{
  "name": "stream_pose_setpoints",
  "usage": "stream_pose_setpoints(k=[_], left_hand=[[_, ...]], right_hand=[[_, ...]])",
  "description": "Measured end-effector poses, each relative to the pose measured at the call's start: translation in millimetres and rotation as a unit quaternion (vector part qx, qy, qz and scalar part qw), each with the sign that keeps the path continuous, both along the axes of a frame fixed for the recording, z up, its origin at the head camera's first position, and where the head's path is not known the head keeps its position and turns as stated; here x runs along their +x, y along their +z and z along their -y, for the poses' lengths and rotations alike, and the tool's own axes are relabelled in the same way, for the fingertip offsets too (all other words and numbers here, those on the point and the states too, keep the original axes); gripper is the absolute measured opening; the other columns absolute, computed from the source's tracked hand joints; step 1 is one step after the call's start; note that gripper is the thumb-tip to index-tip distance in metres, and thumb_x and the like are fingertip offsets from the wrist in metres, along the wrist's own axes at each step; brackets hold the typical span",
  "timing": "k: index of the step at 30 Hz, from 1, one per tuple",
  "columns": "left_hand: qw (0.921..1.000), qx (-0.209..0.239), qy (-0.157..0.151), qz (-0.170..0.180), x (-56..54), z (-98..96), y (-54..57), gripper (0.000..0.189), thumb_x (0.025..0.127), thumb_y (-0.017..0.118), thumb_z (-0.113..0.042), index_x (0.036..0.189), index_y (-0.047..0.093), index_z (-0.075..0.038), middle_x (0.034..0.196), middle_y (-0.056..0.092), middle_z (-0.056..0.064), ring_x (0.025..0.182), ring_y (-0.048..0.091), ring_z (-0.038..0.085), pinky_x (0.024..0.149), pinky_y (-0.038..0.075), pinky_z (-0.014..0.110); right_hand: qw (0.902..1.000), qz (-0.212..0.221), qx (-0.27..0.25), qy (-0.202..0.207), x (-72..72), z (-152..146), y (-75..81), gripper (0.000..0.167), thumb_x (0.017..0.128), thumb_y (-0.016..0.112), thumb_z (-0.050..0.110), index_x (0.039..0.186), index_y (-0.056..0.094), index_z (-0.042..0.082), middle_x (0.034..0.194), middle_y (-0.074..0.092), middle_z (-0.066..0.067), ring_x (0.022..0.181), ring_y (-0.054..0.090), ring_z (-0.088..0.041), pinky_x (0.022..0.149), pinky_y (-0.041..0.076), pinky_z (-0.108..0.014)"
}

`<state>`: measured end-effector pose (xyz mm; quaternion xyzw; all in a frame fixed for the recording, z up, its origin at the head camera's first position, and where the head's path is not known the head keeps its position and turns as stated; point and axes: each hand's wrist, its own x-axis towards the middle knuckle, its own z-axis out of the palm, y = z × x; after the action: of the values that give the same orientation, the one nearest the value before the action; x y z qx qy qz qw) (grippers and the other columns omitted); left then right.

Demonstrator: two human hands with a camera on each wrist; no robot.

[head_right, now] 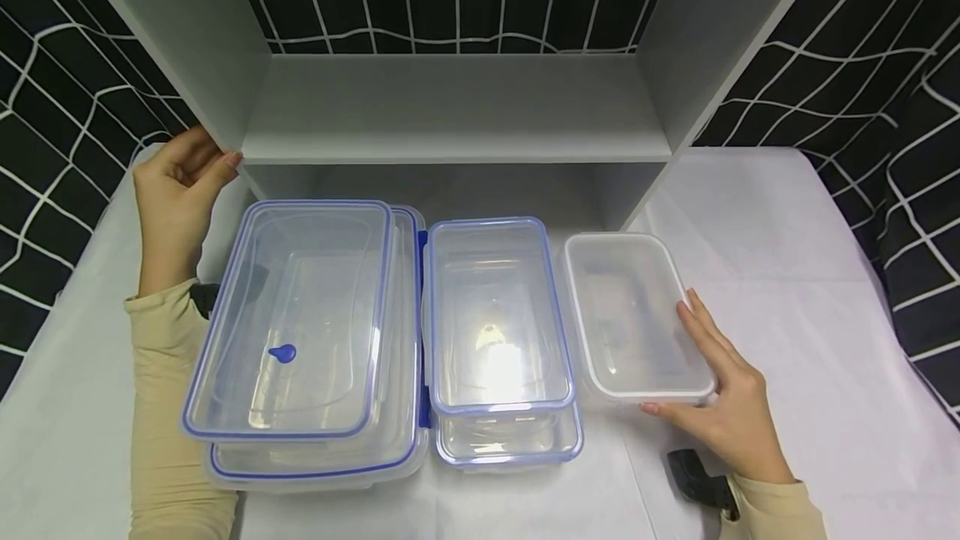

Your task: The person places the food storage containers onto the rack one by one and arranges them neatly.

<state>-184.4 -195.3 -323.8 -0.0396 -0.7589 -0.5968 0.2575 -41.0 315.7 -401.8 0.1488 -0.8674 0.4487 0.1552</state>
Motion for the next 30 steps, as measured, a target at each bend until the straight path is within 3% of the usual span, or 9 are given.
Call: stream_pose_setpoints(k=[12, 22, 30], left_hand=[[1.0, 0.003, -0.003, -0.003, 0.6, -0.6, -0.1, 0.034, 0.087, 0.066, 0.0, 0.119, 0.06, 0.008, 0.116, 0.064, 0.017, 0.107, 0.062, 0.019, 0.091, 0.051, 0.025], [1.0, 0.004, -0.002, -0.003, -0.4, 0.6, 0.6, 0.033, 0.086, 0.066, 0.001, 0.117, 0.06, 0.01, 0.115, 0.064, 0.019, 0.106, 0.063, 0.018, 0.09, 0.051, 0.025], [1.0, -0.003, -0.002, 0.005, -1.9, 0.7, 0.3, 0.032, 0.086, 0.067, -0.001, 0.116, 0.061, 0.01, 0.113, 0.065, 0.02, 0.105, 0.063, 0.021, 0.089, 0.052, 0.024]], right_hand=[[0.9983, -0.026, -0.052, -0.003, 1.1, 2, 3.3, 0.104, 0.033, 0.08, -0.021, 0.131, 0.046, -0.013, 0.145, 0.037, -0.021, 0.136, 0.033, -0.021, 0.101, 0.037, -0.013], [0.9922, -0.076, -0.099, -0.005, 4.0, 8, 15.7, 0.097, 0.046, 0.093, 0.011, 0.128, 0.047, -0.016, 0.142, 0.038, -0.024, 0.135, 0.035, -0.024, 0.104, 0.035, -0.017], [0.9928, -0.062, -0.089, -0.052, 5.0, 11, 27.5, 0.101, 0.037, 0.084, -0.018, 0.131, 0.048, -0.01, 0.144, 0.037, -0.021, 0.137, 0.032, -0.026, 0.1, 0.038, -0.014]])
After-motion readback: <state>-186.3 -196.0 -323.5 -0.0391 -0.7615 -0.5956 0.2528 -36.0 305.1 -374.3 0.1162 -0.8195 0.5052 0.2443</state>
